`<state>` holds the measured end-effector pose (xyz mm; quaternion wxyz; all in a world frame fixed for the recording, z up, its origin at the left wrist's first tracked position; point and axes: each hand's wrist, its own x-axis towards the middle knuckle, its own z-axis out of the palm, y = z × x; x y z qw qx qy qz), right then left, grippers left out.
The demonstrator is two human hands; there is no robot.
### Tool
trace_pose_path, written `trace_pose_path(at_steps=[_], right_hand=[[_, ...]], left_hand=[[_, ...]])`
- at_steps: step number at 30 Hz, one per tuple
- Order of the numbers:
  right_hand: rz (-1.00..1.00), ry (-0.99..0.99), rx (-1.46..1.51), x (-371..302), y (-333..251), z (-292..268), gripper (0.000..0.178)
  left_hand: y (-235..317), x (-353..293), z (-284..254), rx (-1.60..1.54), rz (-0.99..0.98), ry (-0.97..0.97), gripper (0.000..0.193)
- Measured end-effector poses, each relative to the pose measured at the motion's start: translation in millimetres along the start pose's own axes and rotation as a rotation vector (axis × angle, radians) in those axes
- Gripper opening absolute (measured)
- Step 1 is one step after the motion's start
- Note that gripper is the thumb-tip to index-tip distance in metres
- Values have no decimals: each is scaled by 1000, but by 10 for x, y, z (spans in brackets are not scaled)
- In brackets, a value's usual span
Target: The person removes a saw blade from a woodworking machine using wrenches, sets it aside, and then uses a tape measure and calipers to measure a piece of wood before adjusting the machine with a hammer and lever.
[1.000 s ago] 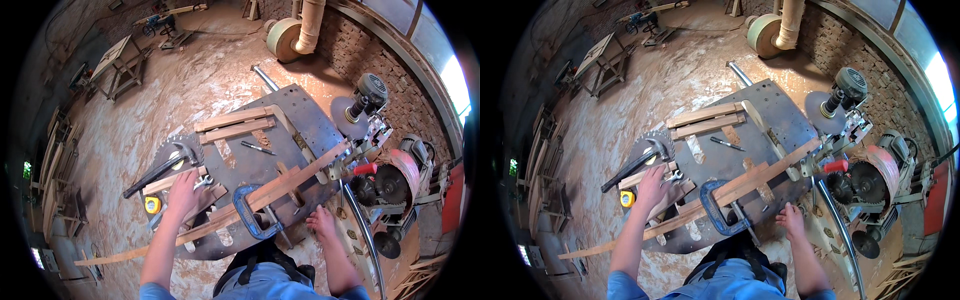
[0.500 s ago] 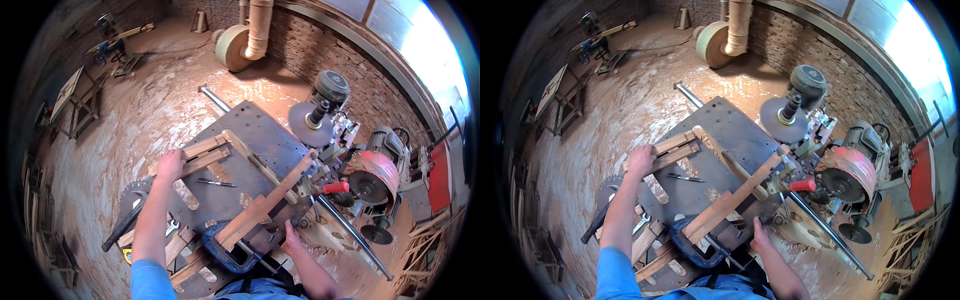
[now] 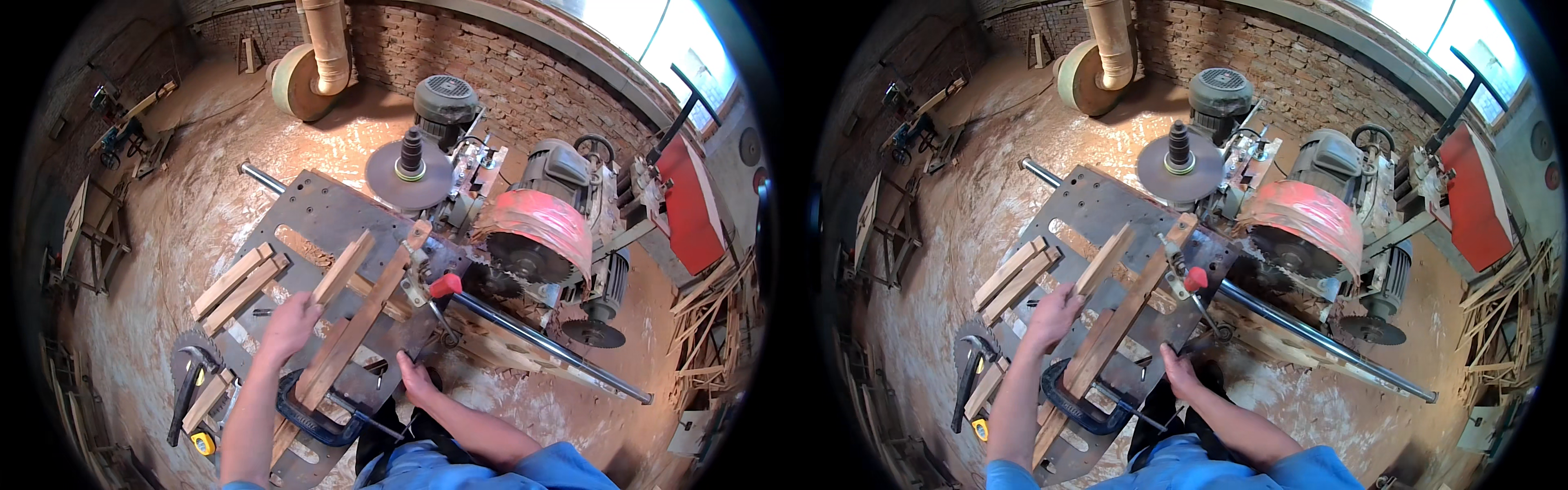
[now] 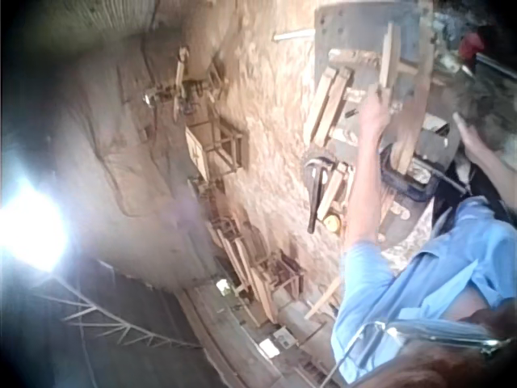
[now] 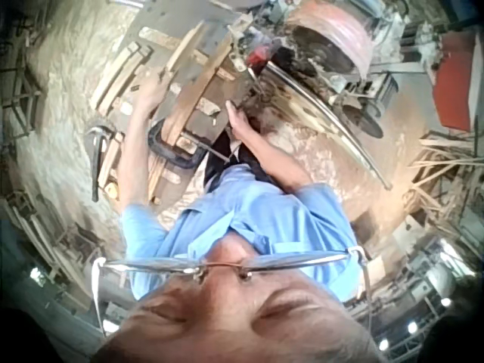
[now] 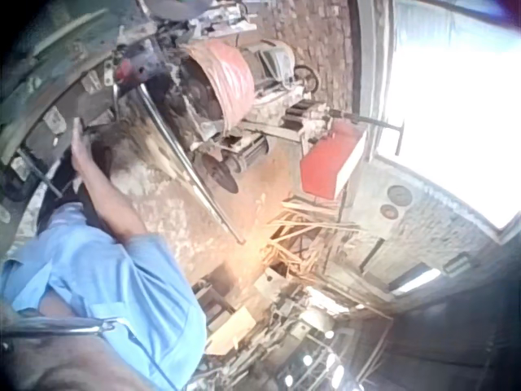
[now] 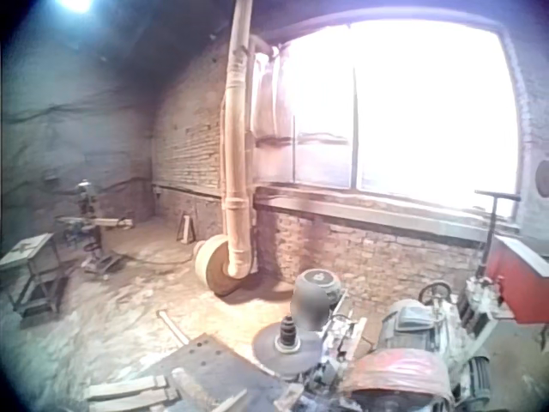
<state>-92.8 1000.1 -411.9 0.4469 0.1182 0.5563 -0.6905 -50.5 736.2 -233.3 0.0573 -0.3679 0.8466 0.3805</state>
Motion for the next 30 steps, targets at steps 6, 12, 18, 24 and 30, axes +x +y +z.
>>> trace_pose_path(at_steps=[6, 12, 18, 24, 30], right_hand=[[-30, -24, -231, -133, 68, -472, 55], [5, -38, -342, -208, 64, -846, 59], [-24, -91, -378, -101, 259, -1026, 58], [-111, -61, -451, -140, 204, -935, 55], [-87, -59, -471, -189, -106, -860, 53]], left_hand=[[774, 365, 810, 59, 146, 289, 23], [1326, 511, 1418, -31, 124, 324, 21], [1211, 494, 1771, 78, 171, 260, 23], [948, 717, 1841, 306, 107, 149, 33], [1408, 318, 1646, 565, 300, 91, 59]])
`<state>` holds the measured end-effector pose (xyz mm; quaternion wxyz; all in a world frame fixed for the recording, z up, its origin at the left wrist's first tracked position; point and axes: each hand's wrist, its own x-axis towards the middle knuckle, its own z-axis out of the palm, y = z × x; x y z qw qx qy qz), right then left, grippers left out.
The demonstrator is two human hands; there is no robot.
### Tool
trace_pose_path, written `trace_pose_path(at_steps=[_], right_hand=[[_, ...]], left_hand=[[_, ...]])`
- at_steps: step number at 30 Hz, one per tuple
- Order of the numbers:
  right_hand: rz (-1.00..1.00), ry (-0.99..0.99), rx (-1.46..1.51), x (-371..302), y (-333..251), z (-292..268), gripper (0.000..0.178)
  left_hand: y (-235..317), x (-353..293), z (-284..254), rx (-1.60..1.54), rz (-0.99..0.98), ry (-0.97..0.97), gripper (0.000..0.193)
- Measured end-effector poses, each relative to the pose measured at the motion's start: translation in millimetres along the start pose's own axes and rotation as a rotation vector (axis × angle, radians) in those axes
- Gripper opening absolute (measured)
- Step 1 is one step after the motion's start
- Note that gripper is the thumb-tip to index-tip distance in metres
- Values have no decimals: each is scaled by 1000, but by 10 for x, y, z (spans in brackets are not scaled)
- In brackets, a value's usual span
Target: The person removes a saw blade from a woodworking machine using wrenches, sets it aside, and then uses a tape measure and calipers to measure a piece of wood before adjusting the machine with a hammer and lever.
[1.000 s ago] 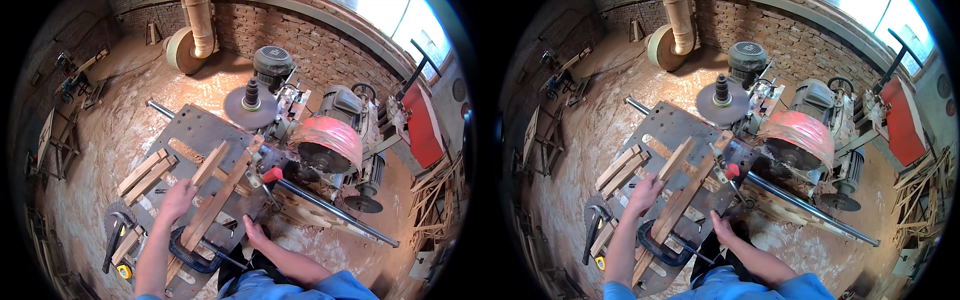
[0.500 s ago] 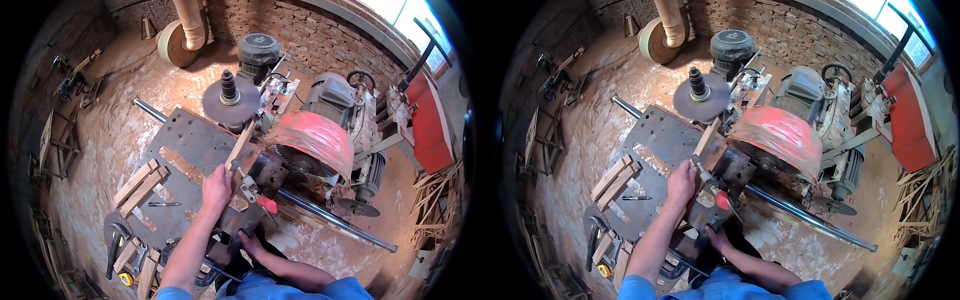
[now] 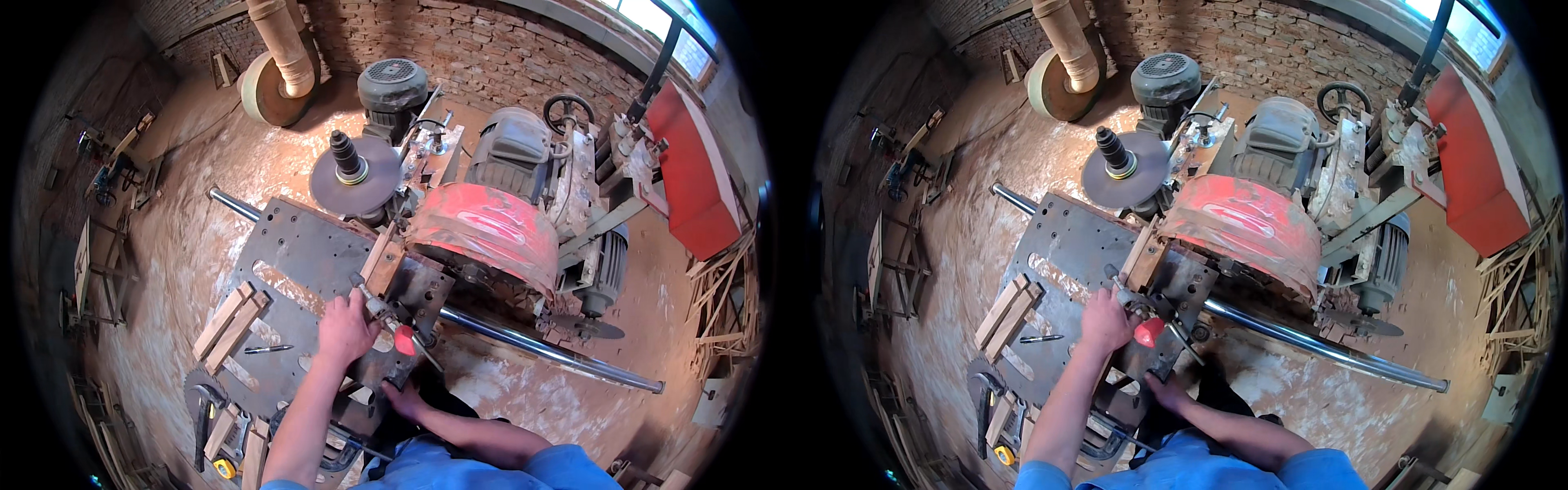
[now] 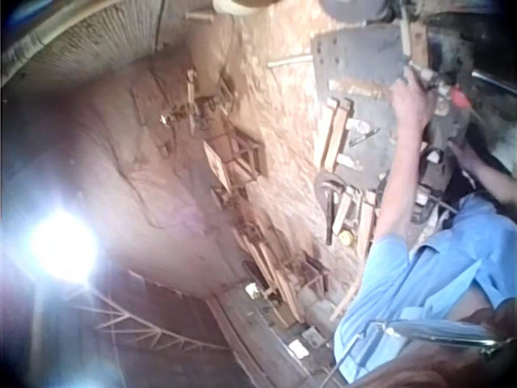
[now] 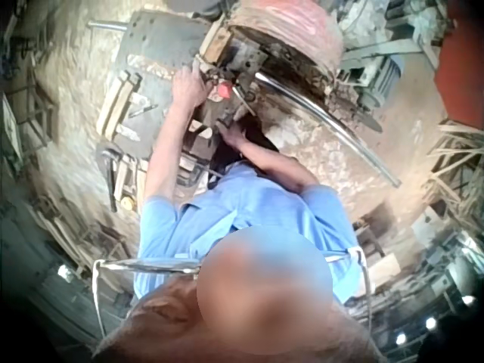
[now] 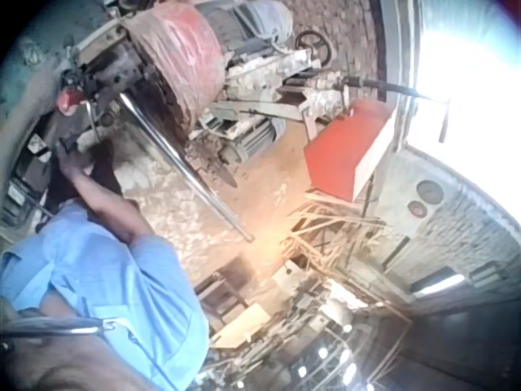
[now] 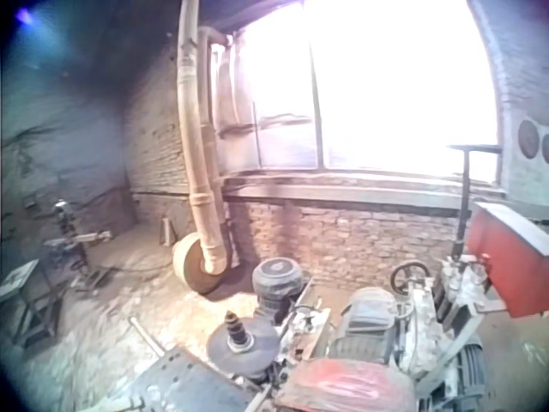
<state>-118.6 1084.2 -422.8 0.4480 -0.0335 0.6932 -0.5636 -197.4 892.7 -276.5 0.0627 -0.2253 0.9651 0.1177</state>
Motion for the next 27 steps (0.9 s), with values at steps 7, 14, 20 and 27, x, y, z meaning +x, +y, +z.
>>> trace_pose_path(at_steps=[7, 14, 20, 27], right_hand=[[-43, -35, 32, 72, -133, 2, 49], [7, -145, 111, 273, -371, 129, 48], [-35, -112, 110, 518, -425, 479, 54], [-75, -148, 179, 943, -428, 954, 49]], left_hand=[[-89, 107, 142, 50, -47, -21, 64], [-349, 297, 128, 40, -86, -73, 69], [-729, 492, 60, 80, -93, -99, 76], [-1234, 731, -52, 77, -83, -67, 80]])
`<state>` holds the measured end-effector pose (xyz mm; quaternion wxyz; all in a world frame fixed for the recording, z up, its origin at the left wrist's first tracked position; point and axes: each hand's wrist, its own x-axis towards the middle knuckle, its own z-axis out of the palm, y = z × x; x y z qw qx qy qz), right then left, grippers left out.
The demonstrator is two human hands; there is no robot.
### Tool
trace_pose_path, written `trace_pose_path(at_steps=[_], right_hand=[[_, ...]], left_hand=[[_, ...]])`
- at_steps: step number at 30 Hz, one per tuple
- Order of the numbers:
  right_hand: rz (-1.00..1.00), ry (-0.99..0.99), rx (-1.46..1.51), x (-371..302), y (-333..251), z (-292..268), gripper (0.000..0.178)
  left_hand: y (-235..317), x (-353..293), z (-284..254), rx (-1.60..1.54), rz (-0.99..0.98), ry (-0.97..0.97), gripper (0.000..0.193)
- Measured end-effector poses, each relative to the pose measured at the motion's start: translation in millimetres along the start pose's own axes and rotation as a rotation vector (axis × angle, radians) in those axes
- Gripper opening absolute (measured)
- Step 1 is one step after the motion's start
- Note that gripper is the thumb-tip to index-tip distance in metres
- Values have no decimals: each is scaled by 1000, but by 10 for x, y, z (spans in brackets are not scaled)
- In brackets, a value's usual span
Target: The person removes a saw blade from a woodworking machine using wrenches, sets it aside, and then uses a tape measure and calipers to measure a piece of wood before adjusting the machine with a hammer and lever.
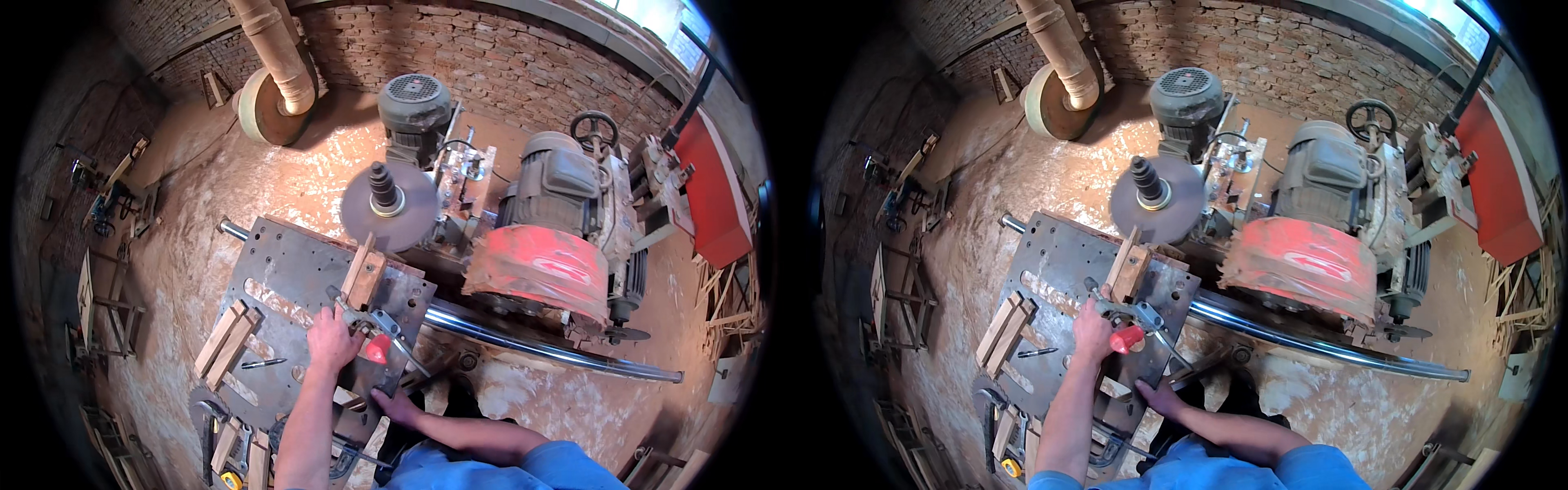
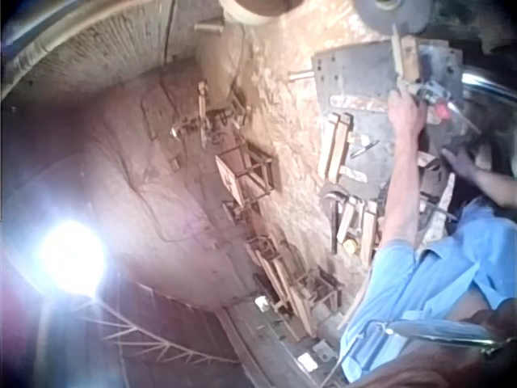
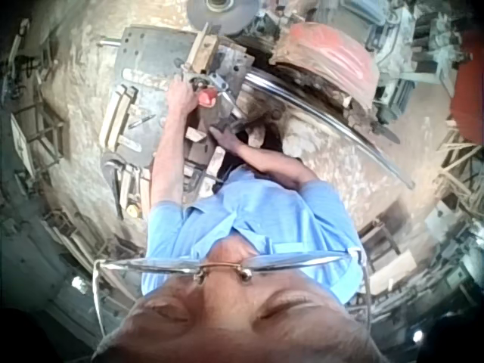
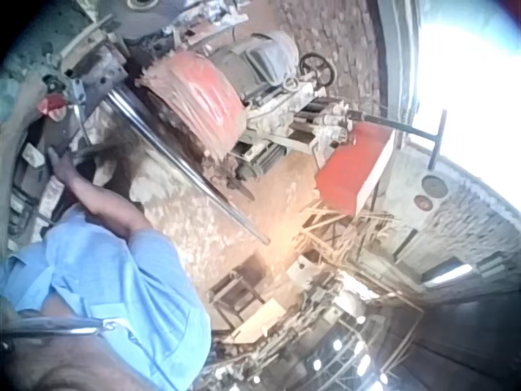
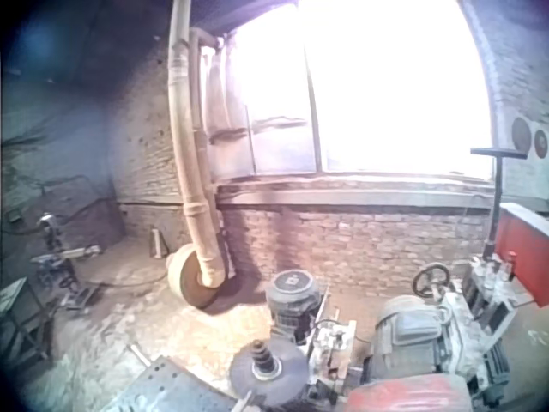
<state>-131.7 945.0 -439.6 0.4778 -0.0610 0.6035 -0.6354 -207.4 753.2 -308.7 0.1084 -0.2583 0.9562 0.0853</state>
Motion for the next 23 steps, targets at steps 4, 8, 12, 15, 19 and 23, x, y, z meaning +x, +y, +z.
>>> trace_pose_path(at_steps=[4, 8, 12, 15, 19, 23], right_hand=[[20, -13, 4, 245, -179, 271, 51], [63, 56, -94, 463, -290, 591, 60], [137, -13, 32, 759, -340, 836, 68], [87, -28, 22, 885, -485, 1002, 65], [125, -103, 35, 1016, -513, 1151, 63], [119, -111, 14, 1116, -512, 1157, 66]], left_hand=[[-357, 173, -12, 18, -1, 34, 80], [-736, 351, -74, -2, 9, 74, 77], [-1078, 530, -64, -94, -15, 137, 71], [-1335, 689, -61, -160, -102, 147, 70], [-1771, 992, -252, -428, -250, -12, 72], [-1987, 1099, -408, -638, -193, -7, 90]])
